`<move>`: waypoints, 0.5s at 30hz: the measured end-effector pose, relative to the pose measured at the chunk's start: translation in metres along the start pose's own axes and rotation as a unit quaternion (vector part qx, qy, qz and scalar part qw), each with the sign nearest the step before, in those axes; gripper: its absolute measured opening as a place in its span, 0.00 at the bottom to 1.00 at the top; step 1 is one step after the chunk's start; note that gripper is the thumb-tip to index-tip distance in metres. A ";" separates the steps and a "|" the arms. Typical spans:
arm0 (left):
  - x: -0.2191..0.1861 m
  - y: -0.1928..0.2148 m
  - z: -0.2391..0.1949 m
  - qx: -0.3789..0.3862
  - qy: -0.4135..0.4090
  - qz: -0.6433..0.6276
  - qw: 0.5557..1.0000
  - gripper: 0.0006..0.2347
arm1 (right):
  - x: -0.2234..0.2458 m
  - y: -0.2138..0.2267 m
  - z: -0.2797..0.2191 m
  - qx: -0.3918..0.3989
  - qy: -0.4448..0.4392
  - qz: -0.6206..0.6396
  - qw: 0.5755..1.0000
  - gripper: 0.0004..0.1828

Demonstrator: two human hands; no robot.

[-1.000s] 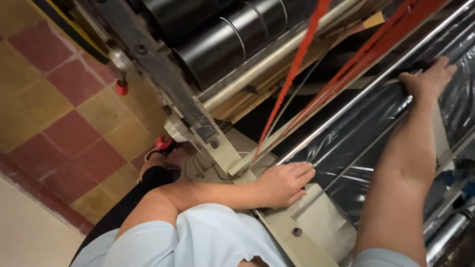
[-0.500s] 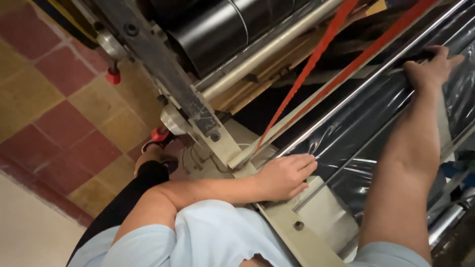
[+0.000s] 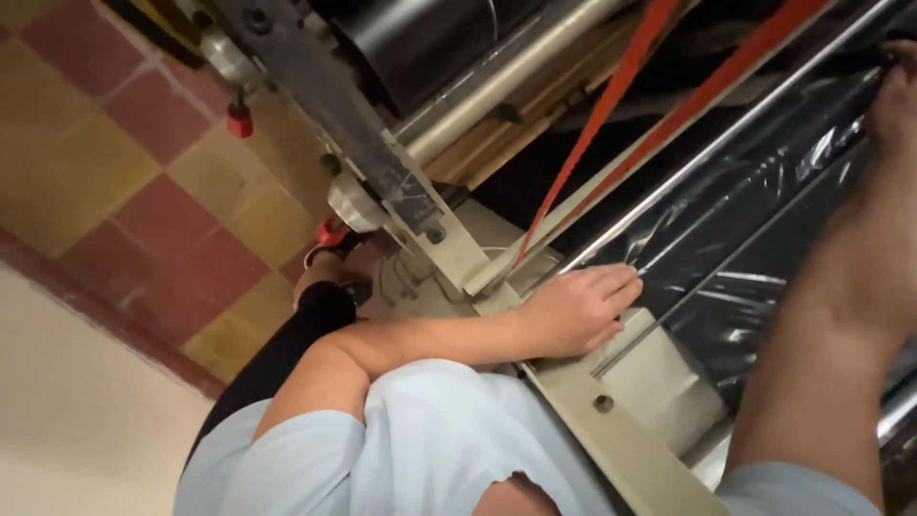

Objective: Collecting and rolling up black plastic bags from a conveyor belt using a long tube as they are produced by a machine.

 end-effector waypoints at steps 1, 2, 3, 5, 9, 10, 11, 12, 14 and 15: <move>0.000 -0.001 0.000 0.000 0.007 0.000 1.000 0.24 | -0.027 -0.004 0.000 0.004 -0.055 0.017 0.998 0.17; -0.003 0.000 -0.002 0.003 0.006 -0.004 1.000 0.24 | -0.010 -0.001 -0.011 0.004 -0.059 0.017 0.998 0.17; -0.003 0.003 -0.001 0.003 0.008 -0.005 1.000 0.24 | 0.017 -0.001 -0.011 -0.004 -0.017 0.011 1.000 0.18; -0.001 0.008 0.000 0.003 0.010 -0.005 1.000 0.25 | 0.062 0.000 -0.014 -0.012 0.026 0.007 1.000 0.20; -0.001 0.002 0.000 0.017 0.014 -0.014 1.000 0.25 | 0.065 -0.002 -0.022 -0.005 -0.017 -0.024 1.000 0.18; 0.000 0.000 0.000 0.019 0.018 -0.009 1.000 0.25 | 0.061 -0.003 -0.022 -0.002 0.018 -0.009 1.000 0.17; 0.000 -0.001 -0.001 0.018 0.018 -0.006 1.000 0.25 | 0.063 -0.003 -0.024 -0.003 0.020 -0.007 1.000 0.17; -0.001 -0.004 -0.001 0.030 0.018 -0.010 0.999 0.26 | 0.067 -0.004 -0.026 0.002 0.032 -0.010 0.999 0.18; 0.002 -0.006 0.002 0.038 0.016 -0.008 0.999 0.27 | 0.084 -0.006 -0.021 0.004 0.051 -0.012 0.999 0.18; 0.002 -0.008 0.001 0.044 0.020 -0.012 0.999 0.26 | 0.091 -0.003 -0.026 0.000 0.032 -0.033 0.999 0.18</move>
Point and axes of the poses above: each hand's wrist, its own z-axis towards the middle knuckle, its own y-axis out of the back of the hand, x = y × z, the point moved 10 cm from there along z, towards the middle knuckle, and after that the axes turned 5 degrees about x, right-handed, at the moved point
